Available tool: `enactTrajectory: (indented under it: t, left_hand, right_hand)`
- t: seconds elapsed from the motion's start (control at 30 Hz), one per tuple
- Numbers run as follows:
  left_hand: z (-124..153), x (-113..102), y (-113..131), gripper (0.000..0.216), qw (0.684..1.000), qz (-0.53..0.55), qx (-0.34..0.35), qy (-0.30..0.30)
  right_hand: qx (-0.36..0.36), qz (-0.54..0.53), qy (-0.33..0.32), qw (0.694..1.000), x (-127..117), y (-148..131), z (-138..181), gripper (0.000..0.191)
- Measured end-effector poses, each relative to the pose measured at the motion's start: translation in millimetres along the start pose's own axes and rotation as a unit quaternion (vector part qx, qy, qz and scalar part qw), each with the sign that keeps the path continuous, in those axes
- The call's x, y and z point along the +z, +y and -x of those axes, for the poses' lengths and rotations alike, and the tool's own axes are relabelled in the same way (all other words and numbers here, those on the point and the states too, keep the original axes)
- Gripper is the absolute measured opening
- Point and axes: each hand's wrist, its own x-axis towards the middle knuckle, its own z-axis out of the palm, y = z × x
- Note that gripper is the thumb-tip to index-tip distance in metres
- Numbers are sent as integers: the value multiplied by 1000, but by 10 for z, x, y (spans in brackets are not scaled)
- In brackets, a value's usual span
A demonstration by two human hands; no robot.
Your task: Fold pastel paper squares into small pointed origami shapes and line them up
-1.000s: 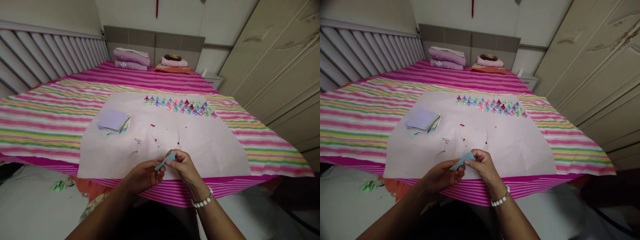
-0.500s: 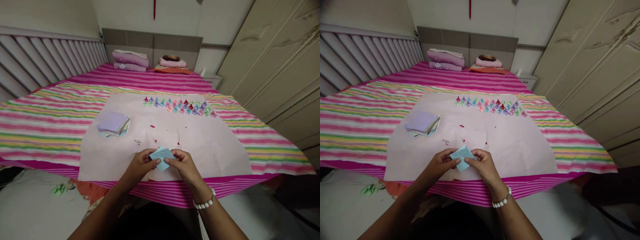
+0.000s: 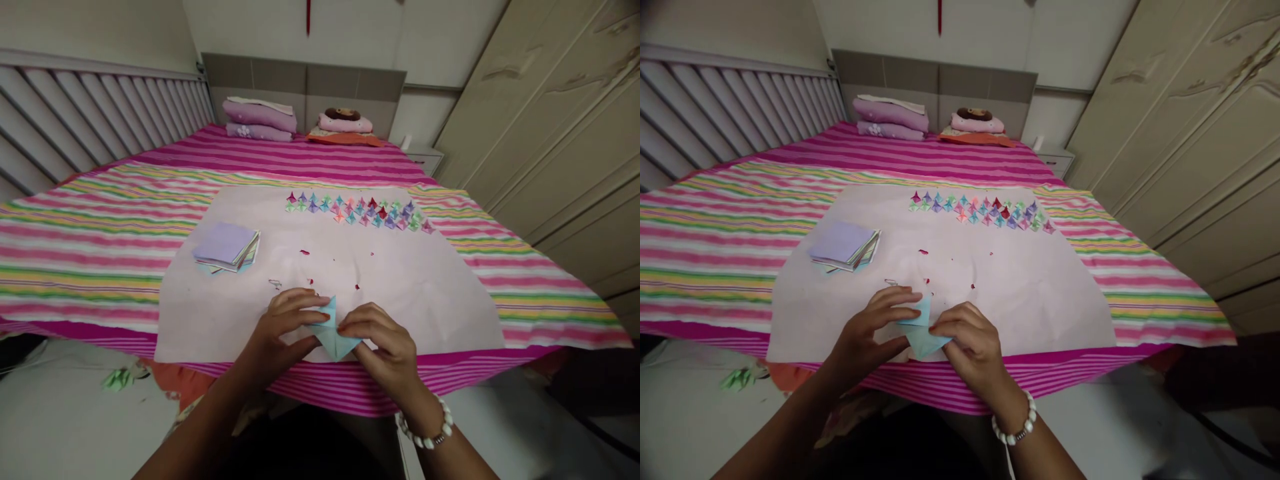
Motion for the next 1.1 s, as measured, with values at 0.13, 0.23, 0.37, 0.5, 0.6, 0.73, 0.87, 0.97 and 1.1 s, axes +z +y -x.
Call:
enactTrajectory:
  t: [0.13, 0.23, 0.37, 0.5, 0.6, 0.73, 0.87, 0.97, 1.1]
  left_hand:
    - [-8, 19, -5, 24, 1000, -12, 14, -14]
    - [-5, 36, 8, 22, 1000, -2, 0, -6]
    - [7, 52, 74, 18, 994, 76, -73, -13]
    - [25, 71, 124, 16, 977, 110, -178, -40]
    - [31, 82, 119, 19, 967, 127, -218, -41]
    - [15, 97, 120, 20, 951, 178, -252, -39]
    - [-3, 121, 136, 23, 933, 216, -284, -34]
    - [0, 134, 111, 24, 914, 262, -306, -45]
    - [11, 114, 52, 22, 902, 294, -314, -41]
  right_hand:
    - [-6, 7, -2, 1000, -3, -33, -4, 26]
    - [26, -8, 6, 1000, 10, -23, 8, 23]
    - [101, -57, 15, 993, 52, 13, 35, 18]
    - [168, -108, 36, 979, 91, 43, 38, 12]
    - [209, -127, 50, 968, 103, 55, 26, 8]
    - [311, -174, 44, 933, 123, 81, 21, 9]
    - [361, -195, 49, 911, 145, 123, 28, 16]
    - [353, -203, 47, 912, 142, 151, 30, 13]
    - [311, -223, 31, 923, 109, 191, 37, 6]
